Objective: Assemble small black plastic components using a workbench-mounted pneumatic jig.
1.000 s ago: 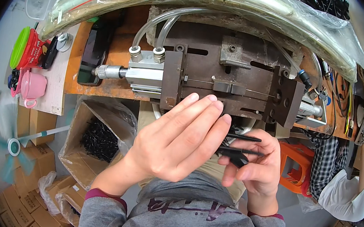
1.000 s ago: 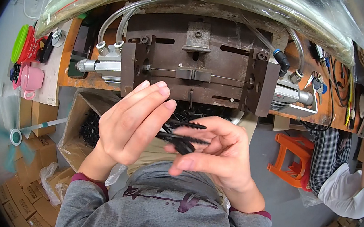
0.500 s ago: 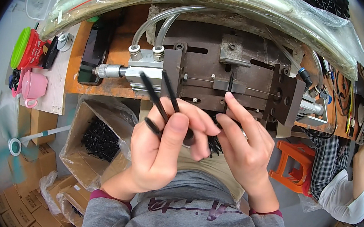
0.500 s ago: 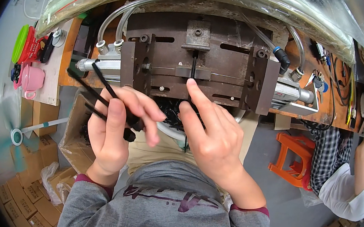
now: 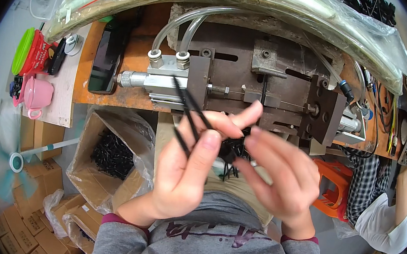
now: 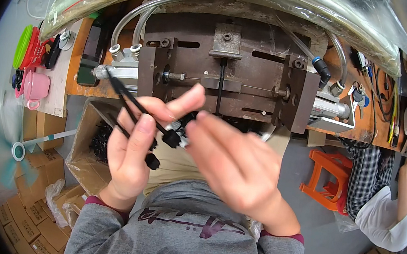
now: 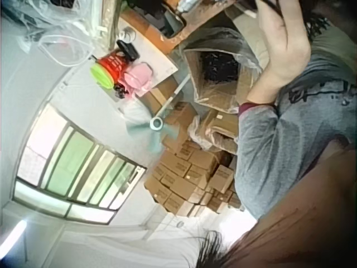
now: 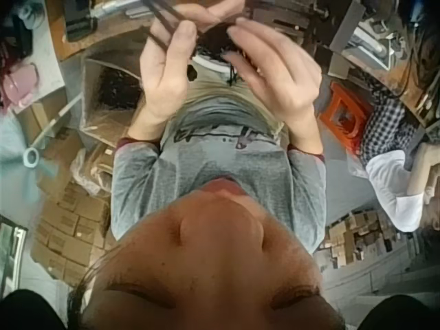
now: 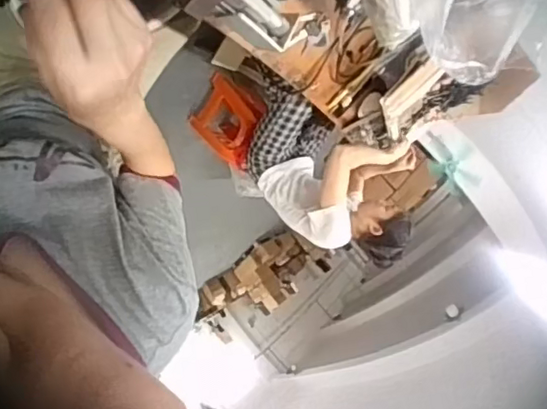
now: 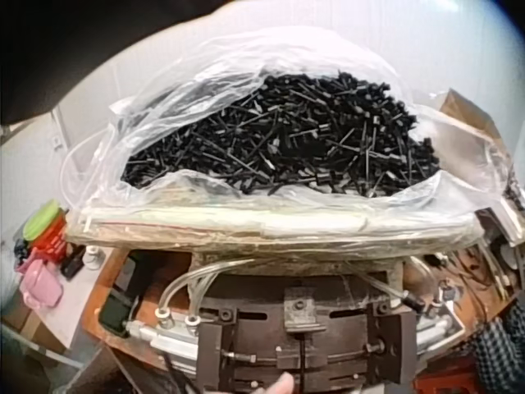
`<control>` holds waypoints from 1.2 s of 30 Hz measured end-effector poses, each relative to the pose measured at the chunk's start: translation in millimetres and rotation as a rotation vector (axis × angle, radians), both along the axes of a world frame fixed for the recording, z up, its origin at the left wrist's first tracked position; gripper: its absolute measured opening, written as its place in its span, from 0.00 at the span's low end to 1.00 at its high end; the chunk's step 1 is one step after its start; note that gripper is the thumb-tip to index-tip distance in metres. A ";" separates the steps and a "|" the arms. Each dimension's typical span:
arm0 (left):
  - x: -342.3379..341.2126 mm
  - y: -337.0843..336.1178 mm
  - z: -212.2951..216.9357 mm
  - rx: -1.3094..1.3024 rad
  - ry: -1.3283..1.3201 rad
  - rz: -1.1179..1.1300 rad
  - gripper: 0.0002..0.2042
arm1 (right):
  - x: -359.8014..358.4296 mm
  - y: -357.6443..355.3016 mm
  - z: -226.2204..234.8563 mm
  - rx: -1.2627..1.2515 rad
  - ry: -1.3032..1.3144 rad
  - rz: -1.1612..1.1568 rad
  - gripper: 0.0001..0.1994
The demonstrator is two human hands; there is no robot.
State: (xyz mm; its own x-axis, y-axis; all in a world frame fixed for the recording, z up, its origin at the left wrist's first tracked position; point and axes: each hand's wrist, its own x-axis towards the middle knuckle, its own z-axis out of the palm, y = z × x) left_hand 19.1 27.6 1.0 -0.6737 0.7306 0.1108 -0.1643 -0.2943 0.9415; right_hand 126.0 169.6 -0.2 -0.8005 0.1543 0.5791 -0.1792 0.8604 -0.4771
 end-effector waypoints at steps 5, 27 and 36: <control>9.9 1.4 -2.8 -0.073 -0.063 -0.203 0.15 | 11.3 -2.5 1.3 -0.008 0.047 0.128 0.16; -4.1 -3.8 9.1 -0.051 -0.296 -0.114 0.46 | -11.4 -0.3 0.8 0.236 -0.292 -0.185 0.14; 3.2 3.4 9.0 -0.118 -0.310 -0.245 0.49 | 5.4 -14.4 9.7 -0.012 0.033 0.198 0.17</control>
